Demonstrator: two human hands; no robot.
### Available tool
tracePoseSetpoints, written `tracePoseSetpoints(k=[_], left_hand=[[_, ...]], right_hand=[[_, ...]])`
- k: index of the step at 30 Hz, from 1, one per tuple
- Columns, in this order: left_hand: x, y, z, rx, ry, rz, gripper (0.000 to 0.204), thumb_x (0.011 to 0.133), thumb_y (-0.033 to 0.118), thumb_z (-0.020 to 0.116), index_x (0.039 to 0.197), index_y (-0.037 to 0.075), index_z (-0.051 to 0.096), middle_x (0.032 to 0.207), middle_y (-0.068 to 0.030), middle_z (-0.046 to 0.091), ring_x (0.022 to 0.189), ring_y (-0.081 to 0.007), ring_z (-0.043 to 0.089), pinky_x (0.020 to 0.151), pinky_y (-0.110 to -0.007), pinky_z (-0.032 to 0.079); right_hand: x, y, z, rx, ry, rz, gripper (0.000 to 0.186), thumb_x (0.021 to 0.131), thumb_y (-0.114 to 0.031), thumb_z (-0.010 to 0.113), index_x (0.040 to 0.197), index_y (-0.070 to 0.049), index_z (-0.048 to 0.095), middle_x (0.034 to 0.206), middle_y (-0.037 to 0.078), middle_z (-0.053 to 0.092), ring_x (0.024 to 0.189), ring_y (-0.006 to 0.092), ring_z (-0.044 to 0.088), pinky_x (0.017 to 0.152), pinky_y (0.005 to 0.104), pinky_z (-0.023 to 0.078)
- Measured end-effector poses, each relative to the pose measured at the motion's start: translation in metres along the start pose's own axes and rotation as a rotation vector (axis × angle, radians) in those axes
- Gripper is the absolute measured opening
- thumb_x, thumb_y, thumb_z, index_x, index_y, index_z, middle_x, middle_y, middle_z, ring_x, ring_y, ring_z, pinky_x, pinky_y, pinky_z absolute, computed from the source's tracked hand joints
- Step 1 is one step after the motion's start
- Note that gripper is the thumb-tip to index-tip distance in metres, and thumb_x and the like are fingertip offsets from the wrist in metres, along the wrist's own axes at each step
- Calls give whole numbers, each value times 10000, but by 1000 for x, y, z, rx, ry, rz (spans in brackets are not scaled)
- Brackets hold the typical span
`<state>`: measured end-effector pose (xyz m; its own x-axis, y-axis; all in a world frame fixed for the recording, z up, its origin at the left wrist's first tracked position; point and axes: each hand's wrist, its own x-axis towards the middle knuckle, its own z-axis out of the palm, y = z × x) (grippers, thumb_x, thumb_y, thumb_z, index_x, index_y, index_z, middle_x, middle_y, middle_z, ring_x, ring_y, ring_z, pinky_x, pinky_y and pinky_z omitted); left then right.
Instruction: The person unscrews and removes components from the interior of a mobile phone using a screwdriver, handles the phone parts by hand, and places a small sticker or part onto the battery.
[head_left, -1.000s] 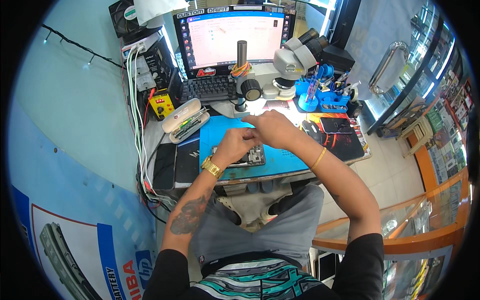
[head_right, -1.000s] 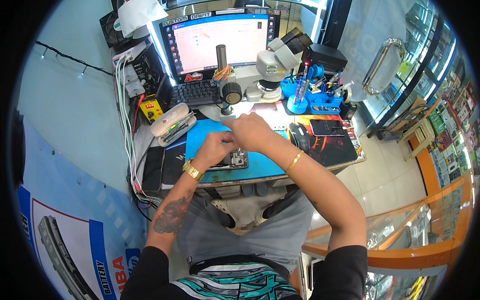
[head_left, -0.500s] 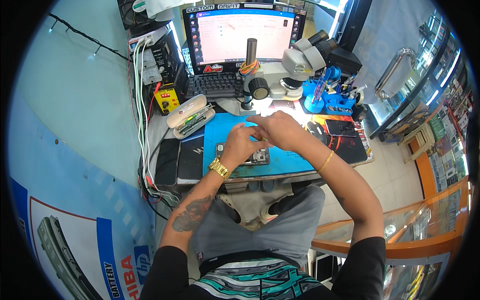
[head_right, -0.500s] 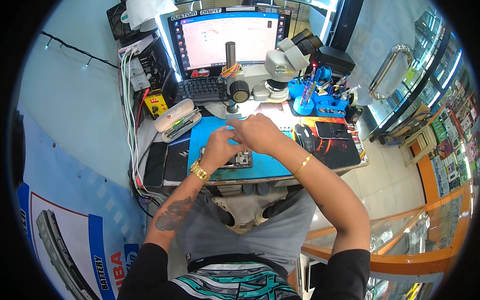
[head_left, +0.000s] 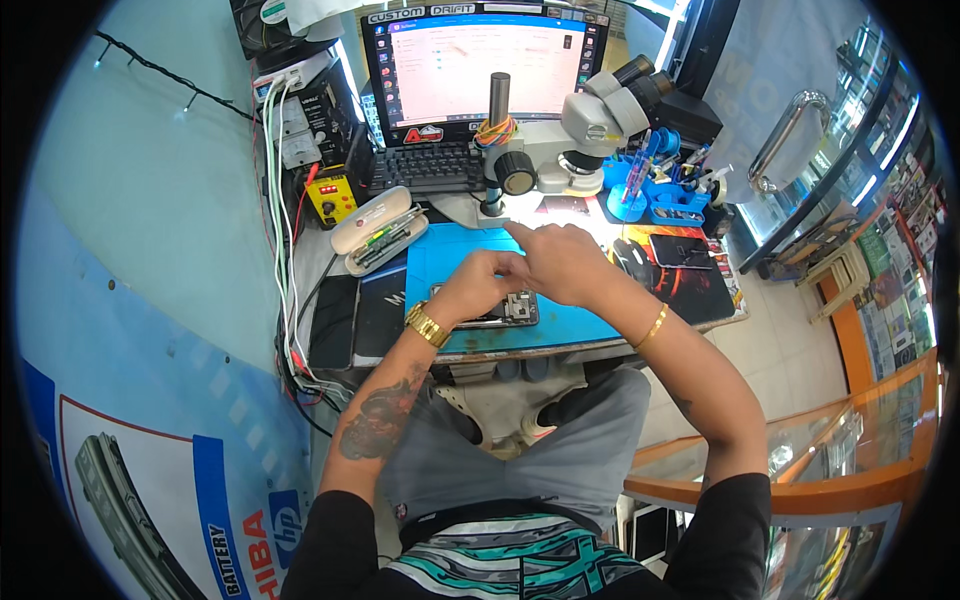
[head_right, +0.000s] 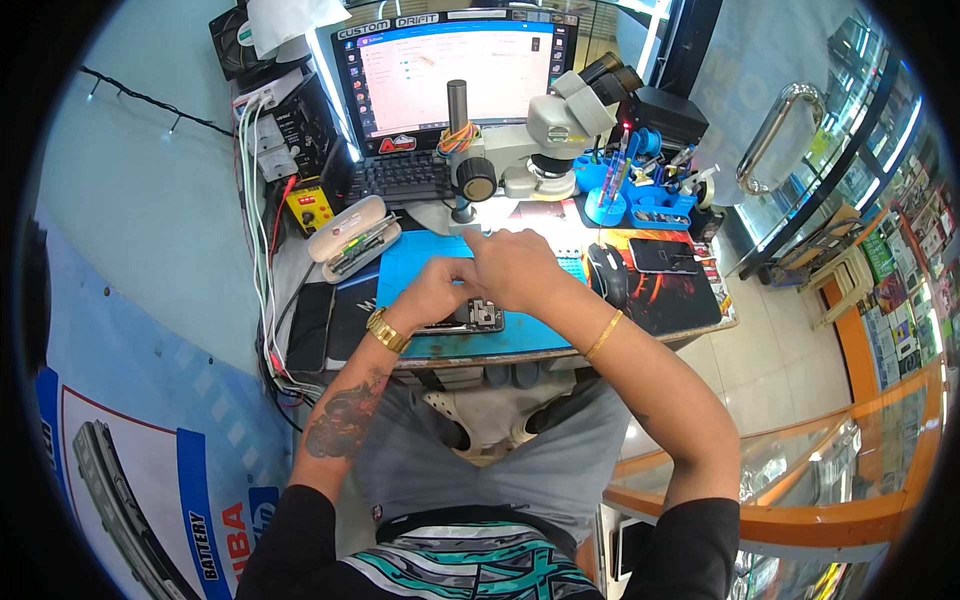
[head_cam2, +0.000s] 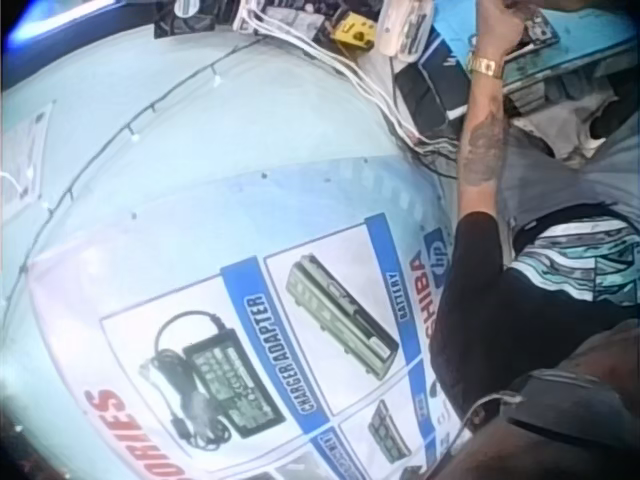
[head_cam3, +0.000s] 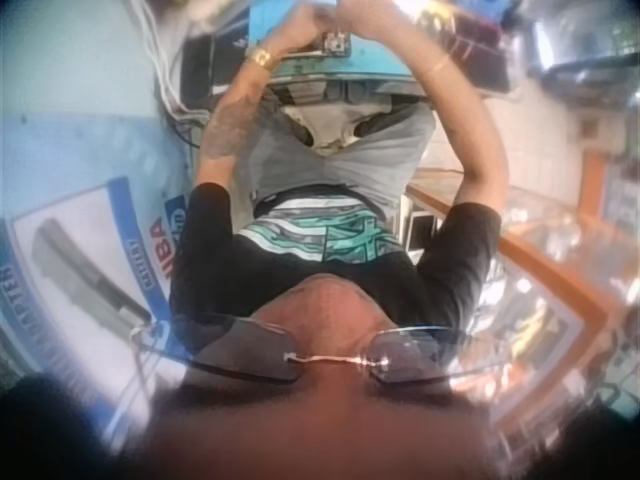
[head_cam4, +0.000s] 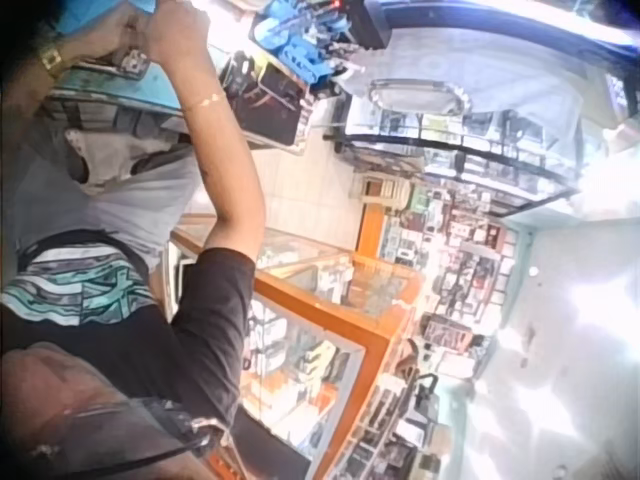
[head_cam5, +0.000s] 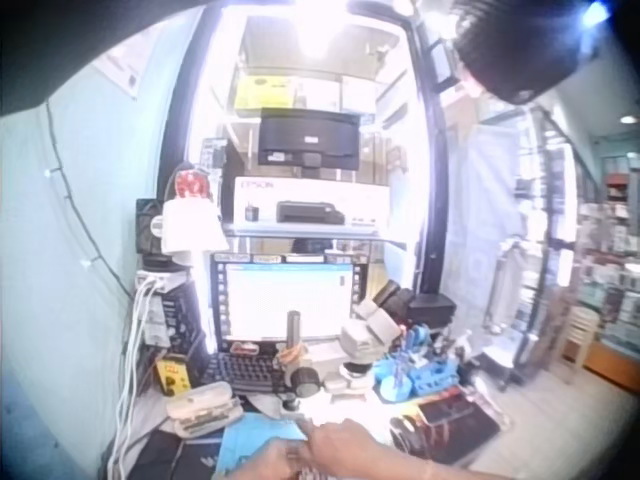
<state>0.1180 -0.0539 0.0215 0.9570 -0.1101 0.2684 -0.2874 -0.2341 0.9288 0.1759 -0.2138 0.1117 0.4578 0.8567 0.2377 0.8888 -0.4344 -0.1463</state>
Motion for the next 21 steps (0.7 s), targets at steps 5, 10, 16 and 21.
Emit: tracePoseSetpoints(k=[5, 10, 16, 21], left_hand=[[7, 15, 9, 297, 108, -97, 250, 804, 227, 820, 913, 15, 743, 944, -95, 748, 885, -216, 702, 841, -343, 529], [1, 6, 1, 35, -73, -20, 321, 766, 254, 843, 956, 17, 739, 980, -111, 744, 903, -223, 697, 819, -350, 528], [-2, 18, 8, 459, 119, -131, 373, 756, 257, 833, 1059, 80, 707, 1051, -95, 704, 971, -265, 650, 835, -394, 493], [-26, 3, 6, 761, 4, -80, 323, 791, 309, 810, 1050, 128, 744, 1191, -19, 656, 1111, -244, 571, 991, -399, 365]], right_hand=[[-1, 16, 8, 109, -71, -47, 421, 920, -262, 574, 1265, -24, 607, 921, 204, 718, 894, 378, 692, 789, 464, 545], [2, -3, 0, -149, -130, 108, 415, 915, -283, 594, 1252, -43, 621, 879, 167, 731, 856, 356, 702, 766, 466, 546], [-4, 2, 0, -45, -98, 119, 326, 884, -232, 632, 1158, -60, 663, 877, 152, 735, 891, 344, 697, 824, 468, 518], [-13, 22, 11, 91, -18, 23, 342, 800, -156, 669, 1133, -80, 661, 871, 136, 736, 882, 326, 699, 817, 463, 492]])
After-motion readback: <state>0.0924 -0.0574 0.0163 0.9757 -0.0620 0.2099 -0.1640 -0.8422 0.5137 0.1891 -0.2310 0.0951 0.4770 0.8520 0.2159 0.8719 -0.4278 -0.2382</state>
